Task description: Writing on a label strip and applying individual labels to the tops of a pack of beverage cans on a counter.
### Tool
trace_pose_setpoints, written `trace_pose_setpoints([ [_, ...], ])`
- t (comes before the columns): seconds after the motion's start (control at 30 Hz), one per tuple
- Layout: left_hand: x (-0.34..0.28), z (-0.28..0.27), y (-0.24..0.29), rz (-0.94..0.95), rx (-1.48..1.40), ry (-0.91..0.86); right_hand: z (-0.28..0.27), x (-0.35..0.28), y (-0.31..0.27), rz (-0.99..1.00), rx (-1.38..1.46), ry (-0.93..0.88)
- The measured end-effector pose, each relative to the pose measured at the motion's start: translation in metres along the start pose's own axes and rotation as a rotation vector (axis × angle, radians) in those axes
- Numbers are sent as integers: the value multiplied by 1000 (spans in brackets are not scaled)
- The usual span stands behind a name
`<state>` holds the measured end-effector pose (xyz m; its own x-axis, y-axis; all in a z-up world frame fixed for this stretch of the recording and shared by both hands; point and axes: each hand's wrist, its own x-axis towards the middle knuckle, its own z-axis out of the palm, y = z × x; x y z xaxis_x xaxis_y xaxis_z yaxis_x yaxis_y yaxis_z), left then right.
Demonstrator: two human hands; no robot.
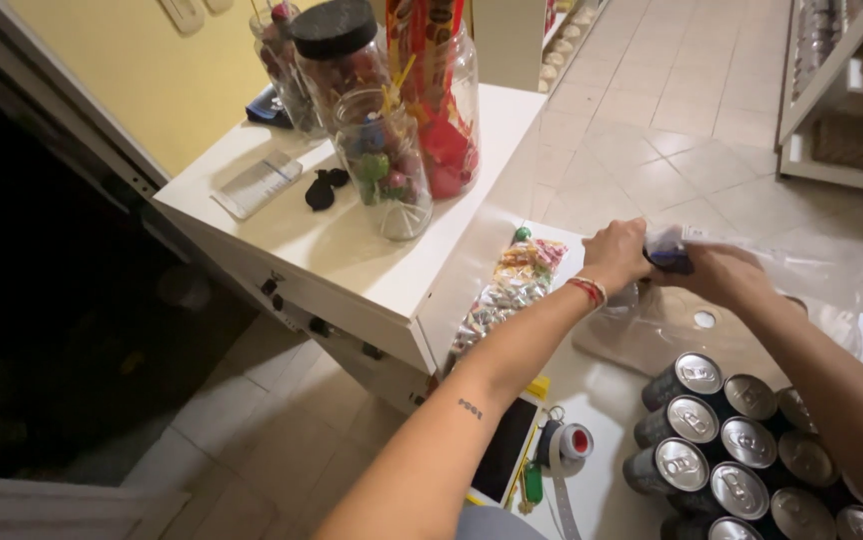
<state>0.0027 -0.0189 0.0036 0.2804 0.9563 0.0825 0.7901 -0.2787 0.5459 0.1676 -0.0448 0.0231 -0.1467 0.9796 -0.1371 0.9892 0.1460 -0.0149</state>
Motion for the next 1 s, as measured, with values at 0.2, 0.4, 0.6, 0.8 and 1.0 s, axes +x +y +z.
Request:
trace_pose_setpoints([
  [0.2, 1, -6, 2, -78, -50, -109, 5, -19, -10, 67, -6, 37],
  [0.4, -1, -12, -11, 42, -174, -212, -9, -26, -26, 111, -34, -33],
  [0.6, -6, -14, -14, 39, -325, -201, -31, -39, -33, 93, 53, -56],
  [0.8, 3, 11, -23, 128, -280, -106, -30, -33, -3, -36, -119, -118],
  [1.0, -27, -13, 3, 344, 211, 183, -34, -47, 7, -17, -240, -278],
])
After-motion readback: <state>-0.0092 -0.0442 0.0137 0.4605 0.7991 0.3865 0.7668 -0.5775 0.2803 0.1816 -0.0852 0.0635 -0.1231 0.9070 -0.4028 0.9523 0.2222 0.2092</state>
